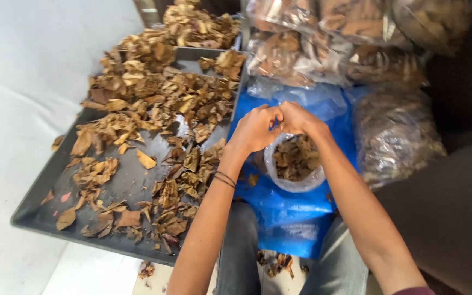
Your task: Picking up dried leaves from a metal tray and stuffing them into plastic pouches.
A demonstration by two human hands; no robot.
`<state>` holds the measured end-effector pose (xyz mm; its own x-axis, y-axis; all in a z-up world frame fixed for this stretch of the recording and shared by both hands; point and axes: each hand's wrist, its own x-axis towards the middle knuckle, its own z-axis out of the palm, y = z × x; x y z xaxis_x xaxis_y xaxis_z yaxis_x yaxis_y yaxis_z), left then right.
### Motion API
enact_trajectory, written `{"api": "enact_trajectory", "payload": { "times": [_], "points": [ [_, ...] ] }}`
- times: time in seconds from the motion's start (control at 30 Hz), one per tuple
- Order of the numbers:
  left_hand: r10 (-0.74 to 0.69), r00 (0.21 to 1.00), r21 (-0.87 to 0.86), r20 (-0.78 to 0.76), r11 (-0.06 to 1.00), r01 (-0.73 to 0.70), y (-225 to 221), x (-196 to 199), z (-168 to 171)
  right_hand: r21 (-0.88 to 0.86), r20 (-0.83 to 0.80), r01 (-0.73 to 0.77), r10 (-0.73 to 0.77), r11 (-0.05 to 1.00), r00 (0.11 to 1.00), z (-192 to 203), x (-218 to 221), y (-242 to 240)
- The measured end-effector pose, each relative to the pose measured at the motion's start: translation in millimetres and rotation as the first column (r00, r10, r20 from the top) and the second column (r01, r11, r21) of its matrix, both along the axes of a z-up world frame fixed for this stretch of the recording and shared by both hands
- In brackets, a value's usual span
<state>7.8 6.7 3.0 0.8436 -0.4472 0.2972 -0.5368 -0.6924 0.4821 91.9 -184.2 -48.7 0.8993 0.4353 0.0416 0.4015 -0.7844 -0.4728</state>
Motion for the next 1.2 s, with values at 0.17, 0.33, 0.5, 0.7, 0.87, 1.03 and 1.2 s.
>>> {"api": "enact_trajectory", "payload": {
  "times": [0.17, 0.33, 0.5, 0.7, 0.87, 1.03, 1.2],
  "points": [
    [0.109, 0.993, 0.004, -0.036, 0.994, -0.109, 41, 1, -8, 0.028, 0.06, 0.014, -0.016, 0.999, 0.998, 23, -6, 45],
    [0.23, 0.973, 0.009, 0.019, 0.973, -0.23, 95, 14, -10, 0.095, 0.181, 0.001, -0.018, 0.995, 0.983, 37, 3, 92],
    [0.397, 0.917, -0.03, 0.043, 0.918, -0.396, 138, -10, 16, 0.064, 0.3, 0.003, -0.022, 0.998, 0.954, 23, 31, 135],
    [0.515, 0.855, 0.088, 0.054, 0.851, -0.518, 199, 21, -23, -0.172, 0.277, 0.042, 0.008, 0.984, 0.961, 37, 19, 176],
    [0.565, 0.824, 0.129, 0.03, 0.816, -0.564, 218, 17, -27, -0.295, 0.255, 0.088, -0.011, 0.951, 0.967, 9, 49, 189],
    [0.582, 0.812, 0.189, 0.048, 0.793, -0.58, 234, 32, -42, -0.279, 0.309, 0.081, 0.009, 0.957, 0.951, 0, 63, 190],
    [0.587, 0.803, 0.213, 0.104, 0.775, -0.595, 227, 51, -55, -0.084, 0.284, -0.024, 0.047, 0.996, 0.958, 2, 65, 193]
  ]
}}
